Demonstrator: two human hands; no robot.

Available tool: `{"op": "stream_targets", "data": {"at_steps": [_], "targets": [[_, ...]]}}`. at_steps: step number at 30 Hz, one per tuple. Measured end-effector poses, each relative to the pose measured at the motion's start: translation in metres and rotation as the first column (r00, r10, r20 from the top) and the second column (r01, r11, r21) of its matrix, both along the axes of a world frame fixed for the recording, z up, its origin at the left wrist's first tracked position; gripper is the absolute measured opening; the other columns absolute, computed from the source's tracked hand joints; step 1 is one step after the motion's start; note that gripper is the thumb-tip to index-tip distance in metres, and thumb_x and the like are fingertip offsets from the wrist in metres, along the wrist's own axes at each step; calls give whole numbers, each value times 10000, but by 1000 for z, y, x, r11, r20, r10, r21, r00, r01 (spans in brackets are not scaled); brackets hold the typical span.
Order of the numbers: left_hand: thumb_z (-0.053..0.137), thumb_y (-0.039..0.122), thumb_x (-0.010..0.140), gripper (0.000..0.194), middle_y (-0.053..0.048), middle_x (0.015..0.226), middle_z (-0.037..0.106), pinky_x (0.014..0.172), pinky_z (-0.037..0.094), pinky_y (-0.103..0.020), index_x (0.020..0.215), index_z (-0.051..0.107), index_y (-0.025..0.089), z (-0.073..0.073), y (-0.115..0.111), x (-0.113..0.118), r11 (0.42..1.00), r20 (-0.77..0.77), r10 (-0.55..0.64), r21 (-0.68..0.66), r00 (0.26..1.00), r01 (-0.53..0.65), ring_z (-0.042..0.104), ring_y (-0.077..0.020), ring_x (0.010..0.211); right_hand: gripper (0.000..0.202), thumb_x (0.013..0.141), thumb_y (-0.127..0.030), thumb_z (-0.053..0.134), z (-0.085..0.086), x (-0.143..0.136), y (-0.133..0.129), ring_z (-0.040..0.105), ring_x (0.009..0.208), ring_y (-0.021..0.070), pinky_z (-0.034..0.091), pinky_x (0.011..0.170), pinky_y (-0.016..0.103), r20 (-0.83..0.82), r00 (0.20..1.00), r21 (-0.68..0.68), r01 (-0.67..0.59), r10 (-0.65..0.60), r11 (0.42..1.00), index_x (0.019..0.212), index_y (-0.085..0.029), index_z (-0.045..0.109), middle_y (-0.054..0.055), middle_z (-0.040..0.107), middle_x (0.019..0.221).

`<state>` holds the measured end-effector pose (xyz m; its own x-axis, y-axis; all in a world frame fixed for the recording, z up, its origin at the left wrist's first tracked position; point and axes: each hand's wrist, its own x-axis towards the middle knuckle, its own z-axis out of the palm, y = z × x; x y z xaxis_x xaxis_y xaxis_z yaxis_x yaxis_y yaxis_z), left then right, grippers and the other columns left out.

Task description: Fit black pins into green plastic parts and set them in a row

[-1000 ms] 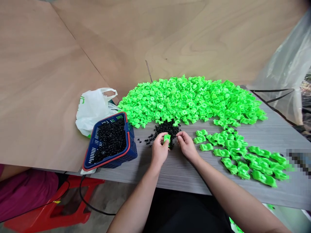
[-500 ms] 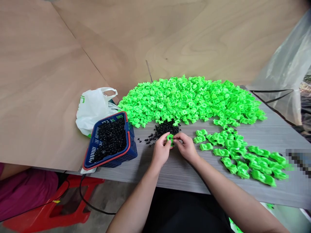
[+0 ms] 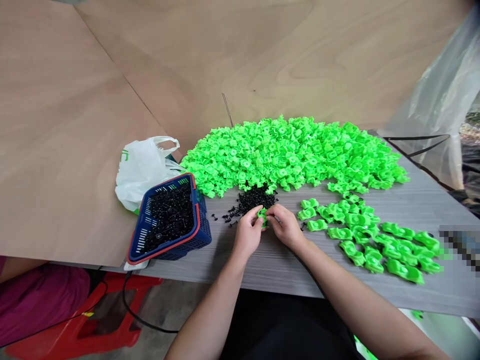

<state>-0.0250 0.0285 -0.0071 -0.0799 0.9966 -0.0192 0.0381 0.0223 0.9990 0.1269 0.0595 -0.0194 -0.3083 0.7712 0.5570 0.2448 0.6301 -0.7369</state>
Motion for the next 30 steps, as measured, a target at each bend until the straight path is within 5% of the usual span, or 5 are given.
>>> {"op": "stream_targets", "data": {"at_steps": [22,30], "targets": [[594,422,893,374,-114,1130,696,617,626,-291,1178,680,196,5,1,-3,999,-71,35,3,997,-35,682,-202,871,140,959,-147,469,2,-1,-3,563,852,203,460,761,313,119,993,31,2,-6,1000,969,-214,591,68,594,913],[617,413,866,340,-98,1071,704,594,615,-283,1118,680,195,6,1,-2,999,-23,46,1,999,-46,673,-183,816,148,948,-161,495,1,-3,-7,592,843,199,482,761,322,38,999,-6,20,-20,1000,1014,-222,612,65,639,926]]}}
